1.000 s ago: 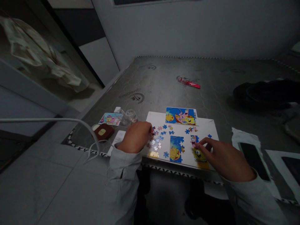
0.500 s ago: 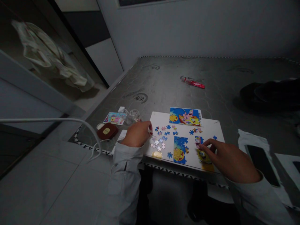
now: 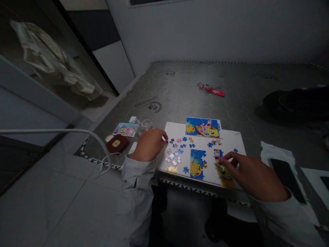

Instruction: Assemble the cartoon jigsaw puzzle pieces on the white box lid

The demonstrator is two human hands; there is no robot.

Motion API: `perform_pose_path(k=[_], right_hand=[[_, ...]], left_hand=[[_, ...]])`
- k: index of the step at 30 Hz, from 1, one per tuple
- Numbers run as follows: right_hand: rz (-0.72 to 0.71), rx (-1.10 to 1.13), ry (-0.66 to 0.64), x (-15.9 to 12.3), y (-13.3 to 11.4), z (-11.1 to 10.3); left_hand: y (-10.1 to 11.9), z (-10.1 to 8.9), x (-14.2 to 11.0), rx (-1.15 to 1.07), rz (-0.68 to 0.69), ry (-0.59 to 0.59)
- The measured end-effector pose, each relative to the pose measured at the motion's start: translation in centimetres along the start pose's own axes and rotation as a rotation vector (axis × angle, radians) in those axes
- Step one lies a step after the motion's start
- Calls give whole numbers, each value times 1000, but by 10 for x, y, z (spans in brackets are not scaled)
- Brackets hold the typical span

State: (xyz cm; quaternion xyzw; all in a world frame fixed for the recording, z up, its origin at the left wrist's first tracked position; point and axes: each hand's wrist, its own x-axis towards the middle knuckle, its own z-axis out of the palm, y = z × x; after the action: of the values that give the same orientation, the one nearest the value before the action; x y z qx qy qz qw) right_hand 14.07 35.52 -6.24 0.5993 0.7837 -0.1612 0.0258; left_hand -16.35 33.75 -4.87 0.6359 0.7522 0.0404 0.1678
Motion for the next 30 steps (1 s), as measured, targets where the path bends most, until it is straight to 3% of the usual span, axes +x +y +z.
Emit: perform_pose_path(k=[5,12,18,30], right_hand=[[67,-17,-17,1,12,-3],[127,-48,55,2,36,-6],[148,-31,75,0,46,-12],[177,-19,63,-2,42,-14]], left_hand=[[3,-3,-1,17,-8,51],[8,-7,-3,28,-10,110],[6,-7,-2,58,-102,152],[4,-4,4,43,-122,100]])
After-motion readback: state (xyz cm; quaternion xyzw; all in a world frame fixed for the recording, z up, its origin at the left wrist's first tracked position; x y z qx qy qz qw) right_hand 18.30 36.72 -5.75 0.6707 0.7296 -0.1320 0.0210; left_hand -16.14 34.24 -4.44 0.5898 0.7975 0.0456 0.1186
